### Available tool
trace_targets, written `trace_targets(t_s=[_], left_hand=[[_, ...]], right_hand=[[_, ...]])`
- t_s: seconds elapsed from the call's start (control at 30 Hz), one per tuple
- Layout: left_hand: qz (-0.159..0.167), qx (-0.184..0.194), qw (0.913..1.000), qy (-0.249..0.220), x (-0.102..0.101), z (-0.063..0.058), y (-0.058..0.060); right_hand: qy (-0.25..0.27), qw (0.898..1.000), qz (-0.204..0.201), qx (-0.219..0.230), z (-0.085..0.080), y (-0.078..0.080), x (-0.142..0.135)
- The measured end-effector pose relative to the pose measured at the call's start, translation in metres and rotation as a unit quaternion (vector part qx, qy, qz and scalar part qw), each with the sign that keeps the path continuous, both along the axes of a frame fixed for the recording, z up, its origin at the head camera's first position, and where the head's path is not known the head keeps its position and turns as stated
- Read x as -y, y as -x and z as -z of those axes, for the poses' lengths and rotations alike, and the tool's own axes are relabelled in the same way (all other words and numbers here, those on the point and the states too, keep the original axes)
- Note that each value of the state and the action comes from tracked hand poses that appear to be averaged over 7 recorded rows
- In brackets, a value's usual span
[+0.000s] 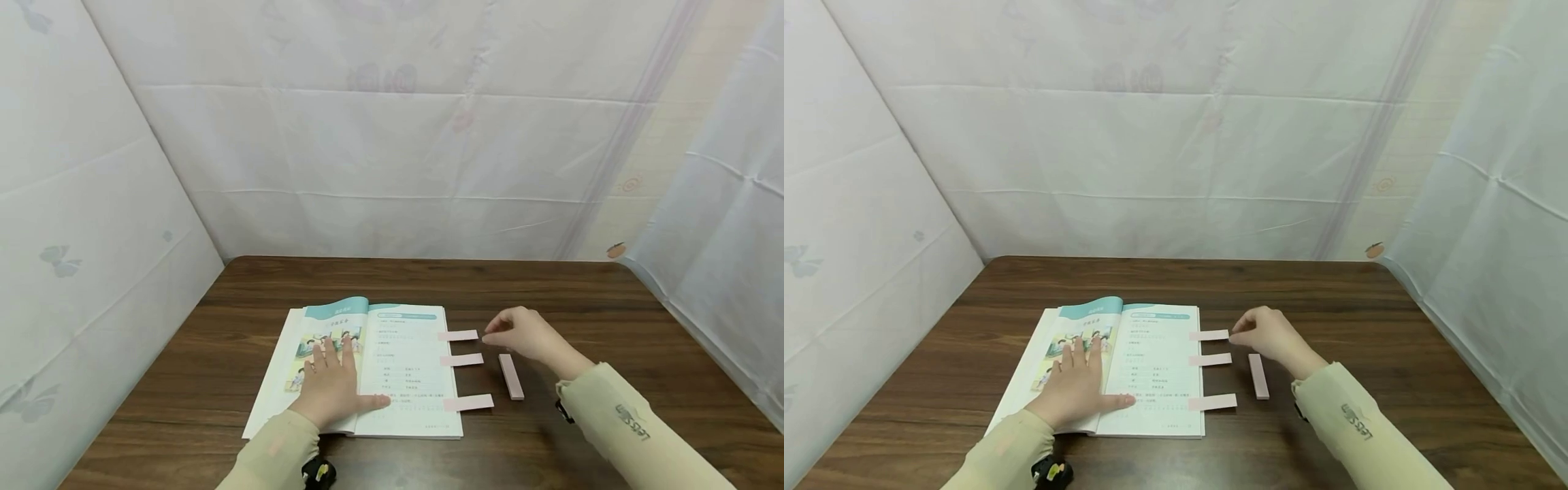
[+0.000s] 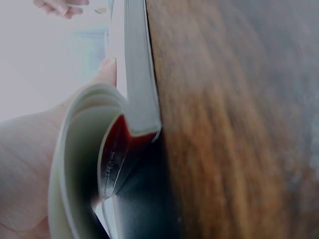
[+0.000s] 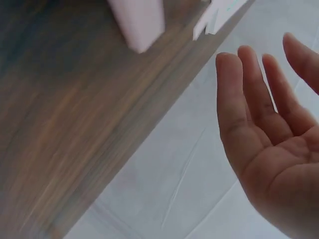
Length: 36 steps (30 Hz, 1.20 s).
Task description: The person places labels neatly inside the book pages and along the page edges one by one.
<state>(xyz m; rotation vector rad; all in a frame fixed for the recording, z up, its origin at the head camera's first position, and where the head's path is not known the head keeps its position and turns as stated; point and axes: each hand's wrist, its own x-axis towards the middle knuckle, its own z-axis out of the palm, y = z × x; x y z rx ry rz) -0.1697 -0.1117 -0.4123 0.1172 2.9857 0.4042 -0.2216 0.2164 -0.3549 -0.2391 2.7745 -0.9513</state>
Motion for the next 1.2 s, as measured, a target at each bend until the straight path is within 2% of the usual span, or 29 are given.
trace_targets(t_s=[0.13,0.33,0.5,0.63,0.83,1.2], left_hand=[[0.001,-0.001,1.0000,0.005,0.001,-0.001,0.001],[0.000,0.005,1.0000,0.001,0.003,0.000,0.001],[-0.005,0.009,0.9999,0.003,0.005,0.004,-0.001],[-0.003,0.004,1.0000,0.002,0.006,0.007,-0.002],[0.001,0.002,1.0000,-0.003,0.004,0.007,-0.002],[0.001,-0.001,1.0000,0.000,0.002,0.006,0.002]], right_hand=[[-0.023,0.999,-0.026,-0.033,0.004,-0.011,-0.008],[-0.002,0.998,-0.024,-0.055,0.013,-0.025,-0.016],[0.001,0.996,-0.047,-0.074,0.024,-0.037,-0.018],[-0.045,0.991,-0.076,-0.100,0.032,-0.047,-0.020],[-0.112,0.973,-0.120,-0.163,0.041,-0.055,-0.027],[-0.174,0.960,-0.110,-0.190,0.046,-0.059,-0.035]])
